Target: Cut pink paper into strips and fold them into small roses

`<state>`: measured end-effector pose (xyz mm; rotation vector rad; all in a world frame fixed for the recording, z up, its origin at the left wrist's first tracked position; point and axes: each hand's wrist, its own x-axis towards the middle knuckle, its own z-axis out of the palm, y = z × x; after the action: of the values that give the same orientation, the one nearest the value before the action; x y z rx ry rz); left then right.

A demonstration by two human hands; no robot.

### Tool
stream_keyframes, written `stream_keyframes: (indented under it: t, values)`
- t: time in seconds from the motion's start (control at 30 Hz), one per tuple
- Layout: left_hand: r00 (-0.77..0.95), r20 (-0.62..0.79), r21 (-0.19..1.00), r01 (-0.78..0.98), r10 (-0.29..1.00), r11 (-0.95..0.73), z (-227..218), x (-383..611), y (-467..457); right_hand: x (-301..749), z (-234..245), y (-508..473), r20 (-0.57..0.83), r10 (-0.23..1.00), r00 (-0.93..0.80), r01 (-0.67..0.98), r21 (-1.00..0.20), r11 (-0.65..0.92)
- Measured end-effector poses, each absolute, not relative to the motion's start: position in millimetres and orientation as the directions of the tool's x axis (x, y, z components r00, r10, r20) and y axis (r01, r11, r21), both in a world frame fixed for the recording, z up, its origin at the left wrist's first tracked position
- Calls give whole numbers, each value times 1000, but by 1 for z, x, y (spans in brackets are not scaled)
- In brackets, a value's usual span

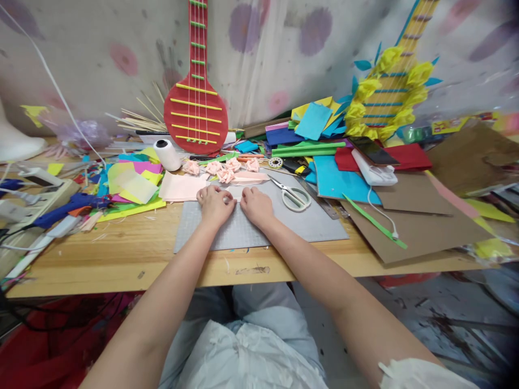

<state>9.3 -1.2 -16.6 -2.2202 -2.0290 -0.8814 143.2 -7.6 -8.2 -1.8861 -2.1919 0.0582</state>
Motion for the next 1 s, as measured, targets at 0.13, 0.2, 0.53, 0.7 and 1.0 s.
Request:
stream_keyframes:
  t: [0.13, 0.2, 0.53, 0.7, 1.0]
  values:
    - [-27, 388, 381, 915, 921, -133, -17, 11, 0, 144, -8, -8, 173, 974, -145, 965, -193, 178]
    - [-38, 366, 404, 907, 930, -122, -17, 9, 1, 144, -8, -8, 167, 977, -130, 968, -191, 161]
    - [31, 291, 443, 882, 956, -163, -14, 2, 0, 149, -11, -7, 188, 975, -117, 955, -249, 163]
    - [13, 301, 430, 891, 954, -148, -16, 1, 1, 153, -16, -7, 201, 975, -95, 931, -329, 158]
    - [-95, 339, 548, 829, 936, -114, -16, -5, 0, 165, -21, 1, 371, 919, 131, 595, -771, 226]
